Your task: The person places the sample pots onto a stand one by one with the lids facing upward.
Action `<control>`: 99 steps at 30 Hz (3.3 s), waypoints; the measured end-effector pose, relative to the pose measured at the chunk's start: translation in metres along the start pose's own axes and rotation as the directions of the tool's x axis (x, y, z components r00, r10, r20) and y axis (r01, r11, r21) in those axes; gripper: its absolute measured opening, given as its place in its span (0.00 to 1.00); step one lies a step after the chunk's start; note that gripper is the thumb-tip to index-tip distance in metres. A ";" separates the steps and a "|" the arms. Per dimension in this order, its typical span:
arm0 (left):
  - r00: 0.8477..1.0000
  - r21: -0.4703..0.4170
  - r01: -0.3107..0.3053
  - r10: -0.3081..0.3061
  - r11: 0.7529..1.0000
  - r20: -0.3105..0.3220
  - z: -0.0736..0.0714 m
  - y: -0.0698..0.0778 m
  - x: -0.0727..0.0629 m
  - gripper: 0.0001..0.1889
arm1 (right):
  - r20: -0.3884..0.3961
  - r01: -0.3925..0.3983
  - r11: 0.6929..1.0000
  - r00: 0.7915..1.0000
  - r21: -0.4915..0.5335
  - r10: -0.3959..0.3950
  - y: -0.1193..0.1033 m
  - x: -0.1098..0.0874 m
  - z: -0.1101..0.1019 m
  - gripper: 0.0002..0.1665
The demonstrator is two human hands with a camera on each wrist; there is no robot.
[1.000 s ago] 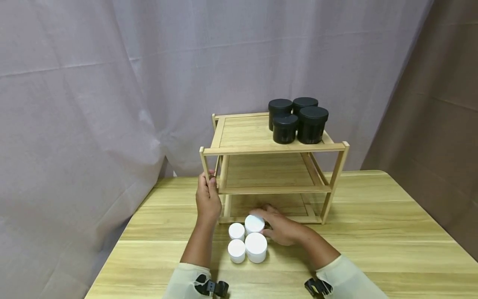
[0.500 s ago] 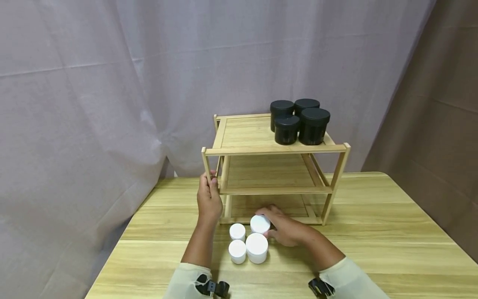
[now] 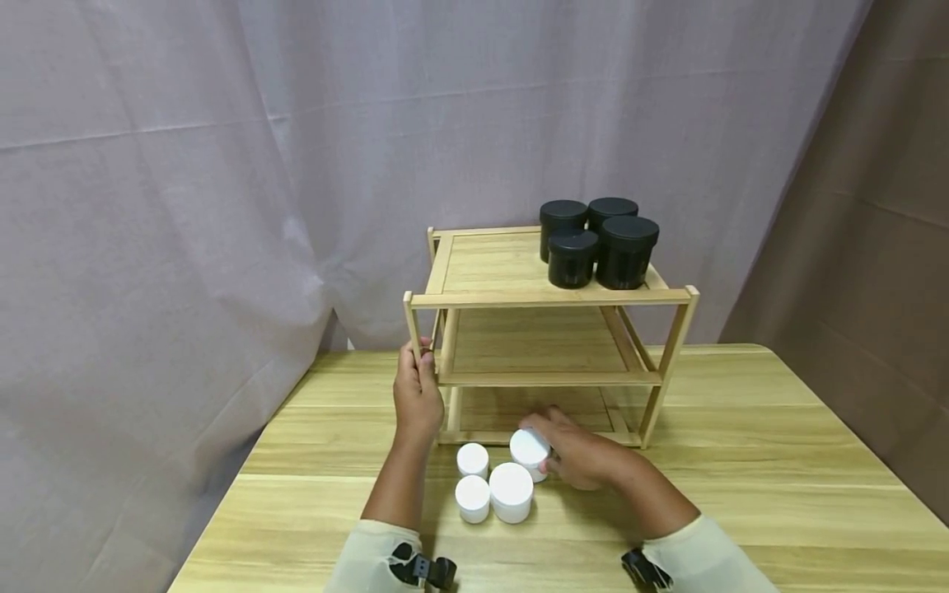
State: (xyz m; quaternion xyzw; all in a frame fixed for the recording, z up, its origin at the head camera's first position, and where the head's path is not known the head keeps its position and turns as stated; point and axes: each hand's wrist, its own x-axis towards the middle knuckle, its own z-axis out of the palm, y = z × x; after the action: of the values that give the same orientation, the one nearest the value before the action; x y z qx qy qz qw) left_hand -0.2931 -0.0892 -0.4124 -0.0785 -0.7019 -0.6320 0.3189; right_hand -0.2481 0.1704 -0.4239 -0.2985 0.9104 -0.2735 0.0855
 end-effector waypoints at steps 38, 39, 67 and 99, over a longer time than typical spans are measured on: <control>1.000 -0.009 0.014 -0.014 1.000 0.000 -0.001 -0.001 0.000 0.12 | -0.103 -0.266 0.958 0.955 0.108 0.277 -0.020 -0.019 -0.039 0.37; 1.000 -0.009 0.014 -0.014 1.000 0.000 -0.001 -0.001 0.000 0.12 | -0.106 -0.259 0.959 0.957 0.113 0.271 -0.021 -0.019 -0.040 0.38; 1.000 0.003 0.002 -0.002 1.000 -0.001 -0.001 0.000 0.001 0.12 | -0.316 -0.157 0.982 0.931 0.106 0.184 -0.055 -0.034 -0.044 0.31; 0.998 -0.010 -0.007 0.008 1.000 0.056 -0.002 0.001 0.002 0.14 | -0.405 -0.053 0.946 0.895 0.319 0.187 -0.067 -0.038 -0.045 0.36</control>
State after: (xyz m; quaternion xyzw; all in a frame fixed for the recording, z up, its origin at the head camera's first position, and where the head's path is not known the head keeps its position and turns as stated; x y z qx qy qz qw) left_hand -0.2937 -0.0913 -0.4101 -0.1002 -0.7073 -0.6316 0.3012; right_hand -0.1980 0.1679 -0.3495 -0.1568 0.8714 -0.4614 -0.0563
